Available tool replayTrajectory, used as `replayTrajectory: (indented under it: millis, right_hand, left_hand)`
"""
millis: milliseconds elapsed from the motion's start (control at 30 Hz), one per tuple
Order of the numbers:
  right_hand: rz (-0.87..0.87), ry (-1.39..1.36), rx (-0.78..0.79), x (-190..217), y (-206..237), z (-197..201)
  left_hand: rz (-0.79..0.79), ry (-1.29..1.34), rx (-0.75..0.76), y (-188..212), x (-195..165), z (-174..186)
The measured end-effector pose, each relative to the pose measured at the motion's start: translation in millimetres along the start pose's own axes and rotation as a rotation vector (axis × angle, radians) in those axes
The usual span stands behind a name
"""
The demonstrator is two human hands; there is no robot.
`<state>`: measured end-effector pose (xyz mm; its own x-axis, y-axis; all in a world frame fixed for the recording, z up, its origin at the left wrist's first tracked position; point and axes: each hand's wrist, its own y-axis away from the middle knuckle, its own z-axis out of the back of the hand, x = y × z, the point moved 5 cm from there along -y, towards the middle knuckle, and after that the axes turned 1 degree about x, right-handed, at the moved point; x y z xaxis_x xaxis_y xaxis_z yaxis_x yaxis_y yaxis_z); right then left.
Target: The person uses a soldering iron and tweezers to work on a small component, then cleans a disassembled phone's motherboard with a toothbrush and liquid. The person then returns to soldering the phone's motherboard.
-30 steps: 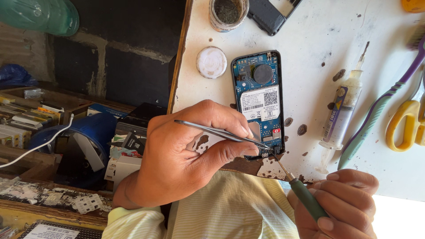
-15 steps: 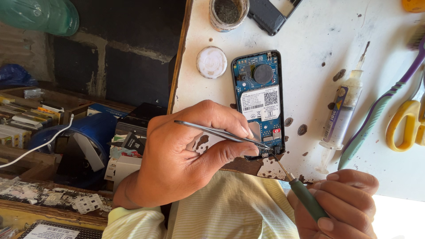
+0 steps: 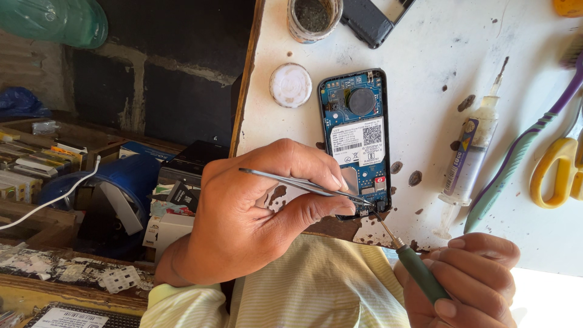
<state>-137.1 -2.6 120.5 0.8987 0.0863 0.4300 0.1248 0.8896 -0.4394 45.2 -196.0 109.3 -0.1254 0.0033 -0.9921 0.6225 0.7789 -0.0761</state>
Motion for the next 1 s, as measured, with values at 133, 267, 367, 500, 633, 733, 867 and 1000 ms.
replayTrajectory:
  millis: [133, 267, 367, 500, 633, 733, 867, 1000]
  right_hand:
    - [-0.055, -0.027, -0.015, -1.5, 0.7, 1.7]
    - [-0.038, -0.052, -0.03, -0.5, -0.1, -0.2]
    - [-0.043, -0.05, -0.028, -0.8, -1.5, -0.9]
    - [-0.013, -0.07, -0.038, -1.1, -3.3, -0.6]
    - [-0.017, -0.055, -0.01, -1.1, -3.3, -0.1]
    - [-0.019, -0.059, -0.01, -1.2, -3.4, -0.5]
    - [-0.026, -0.06, 0.013, -0.7, -3.9, 0.3]
    - [-0.049, -0.082, 0.039, 0.3, -1.2, 3.8]
  left_hand:
    - [0.017, 0.01, 0.005, 0.2, 0.4, 0.3]
    - [0.018, 0.012, 0.004, 0.2, 0.3, 0.5]
    - [0.005, 0.009, 0.004, -0.1, 0.2, 0.4]
    - [-0.001, 0.003, 0.003, -0.3, 0.7, 0.2]
    - [-0.006, -0.008, 0.0, -0.3, 1.1, 0.0]
    - [-0.001, -0.003, 0.002, 0.0, 1.5, 0.3]
    - [0.004, 0.008, 0.008, -0.2, 1.4, 0.5]
    - [0.012, 0.0, 0.0, -0.2, 1.0, -0.7]
